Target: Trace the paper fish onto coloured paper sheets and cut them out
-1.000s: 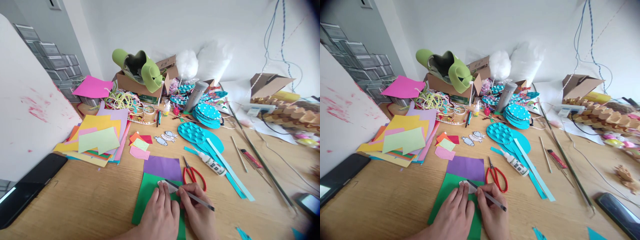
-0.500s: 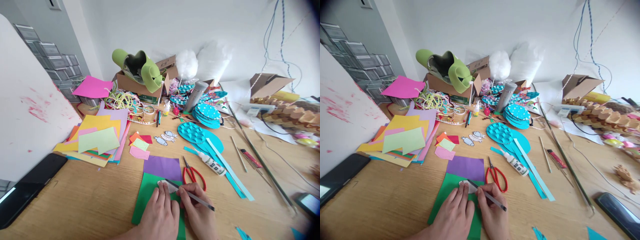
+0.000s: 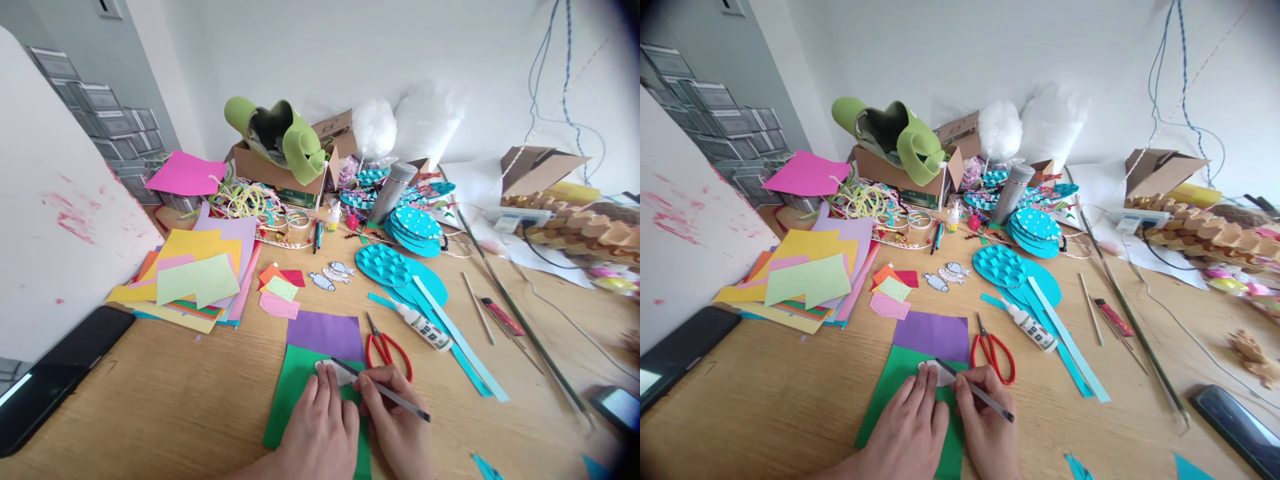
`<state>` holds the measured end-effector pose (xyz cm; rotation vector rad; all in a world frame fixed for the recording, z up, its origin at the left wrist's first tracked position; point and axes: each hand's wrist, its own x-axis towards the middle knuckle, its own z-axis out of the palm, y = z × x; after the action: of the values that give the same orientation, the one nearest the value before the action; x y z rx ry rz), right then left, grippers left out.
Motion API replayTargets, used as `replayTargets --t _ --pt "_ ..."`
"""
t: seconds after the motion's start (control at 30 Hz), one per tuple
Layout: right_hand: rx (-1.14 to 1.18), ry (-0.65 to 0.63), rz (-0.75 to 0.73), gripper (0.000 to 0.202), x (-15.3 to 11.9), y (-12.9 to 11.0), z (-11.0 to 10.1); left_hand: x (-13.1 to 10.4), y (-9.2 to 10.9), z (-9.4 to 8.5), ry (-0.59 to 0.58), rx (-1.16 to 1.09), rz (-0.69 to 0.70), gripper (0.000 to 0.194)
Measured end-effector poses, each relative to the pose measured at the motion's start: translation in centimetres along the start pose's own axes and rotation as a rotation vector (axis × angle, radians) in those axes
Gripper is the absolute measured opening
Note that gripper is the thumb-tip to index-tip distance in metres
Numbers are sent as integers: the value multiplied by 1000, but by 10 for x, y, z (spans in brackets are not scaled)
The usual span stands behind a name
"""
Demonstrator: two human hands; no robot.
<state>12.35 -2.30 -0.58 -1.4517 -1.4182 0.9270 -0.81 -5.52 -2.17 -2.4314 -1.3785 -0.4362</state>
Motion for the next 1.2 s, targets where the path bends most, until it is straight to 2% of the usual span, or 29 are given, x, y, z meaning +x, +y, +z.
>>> replayTargets --t 0.37,0.57,0.8,1.07,1.2 --pt "17 -6 5 26 -2 3 0 -3 0 3 -63 -2 27 18" --pt "6 -1 2 26 -2 3 -1 0 -1 1 14 9 3 13" --pt "8 2 -8 25 -2 2 0 0 -1 0 49 11 -14 11" --pt "5 4 -16 24 -3 8 -1 -3 0 3 -62 4 31 18" --pt "10 4 -1 25 -4 7 -2 -3 0 3 -42 1 24 18"
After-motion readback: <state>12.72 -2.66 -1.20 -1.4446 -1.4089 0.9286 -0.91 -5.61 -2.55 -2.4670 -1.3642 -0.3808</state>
